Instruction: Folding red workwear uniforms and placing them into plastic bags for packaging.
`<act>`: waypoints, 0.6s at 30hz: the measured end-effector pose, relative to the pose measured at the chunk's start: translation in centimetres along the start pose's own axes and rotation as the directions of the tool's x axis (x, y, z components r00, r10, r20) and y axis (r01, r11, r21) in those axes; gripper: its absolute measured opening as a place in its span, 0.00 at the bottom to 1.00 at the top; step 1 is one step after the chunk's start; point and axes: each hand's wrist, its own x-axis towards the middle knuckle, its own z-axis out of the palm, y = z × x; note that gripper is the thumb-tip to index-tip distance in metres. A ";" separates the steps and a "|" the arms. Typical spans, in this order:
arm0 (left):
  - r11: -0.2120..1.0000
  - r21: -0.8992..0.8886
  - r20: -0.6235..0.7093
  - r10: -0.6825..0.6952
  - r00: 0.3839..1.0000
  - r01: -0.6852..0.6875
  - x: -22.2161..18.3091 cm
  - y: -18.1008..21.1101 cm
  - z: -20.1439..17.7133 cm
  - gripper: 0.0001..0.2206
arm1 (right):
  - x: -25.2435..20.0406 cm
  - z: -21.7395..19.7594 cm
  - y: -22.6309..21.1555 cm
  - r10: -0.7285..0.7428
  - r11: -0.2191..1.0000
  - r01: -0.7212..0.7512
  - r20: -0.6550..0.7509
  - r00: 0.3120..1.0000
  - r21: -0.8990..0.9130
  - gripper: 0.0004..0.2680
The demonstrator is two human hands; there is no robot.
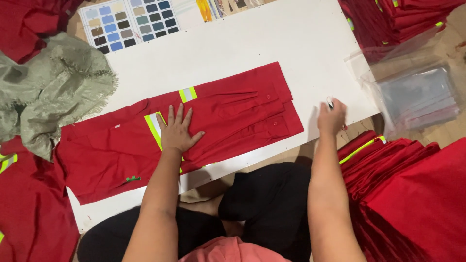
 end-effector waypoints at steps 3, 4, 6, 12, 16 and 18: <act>1.000 0.005 -0.005 -0.012 1.000 0.012 0.2 0.1 0.3 0.43 | -0.2 3.0 -1.7 -0.112 0.987 0.079 0.240 0.964 0.143 0.21; 1.000 0.003 -0.007 -0.016 1.000 0.016 0.7 1.0 0.9 0.43 | 0.4 3.9 -2.1 -0.116 0.986 0.083 0.240 0.964 0.143 0.21; 0.971 -0.240 -0.272 -0.049 0.961 -0.018 1.2 2.6 2.4 0.44 | 1.2 6.0 -2.7 -0.024 0.941 -0.097 0.349 0.937 0.325 0.19; 0.839 -0.272 -0.501 0.294 0.814 -0.471 0.7 16.2 -0.4 0.51 | 2.8 7.0 -3.9 -0.003 0.992 -0.055 0.449 0.893 0.116 0.25; 0.840 -0.253 -0.351 0.382 0.855 -0.480 1.1 20.5 -0.8 0.50 | -0.1 4.0 -7.1 -0.129 0.991 0.096 0.527 0.840 0.090 0.20; 0.883 -0.213 -0.167 0.388 0.906 -0.418 1.5 20.9 -1.1 0.48 | -0.1 4.0 -7.8 -0.163 0.976 0.052 0.554 0.816 0.210 0.17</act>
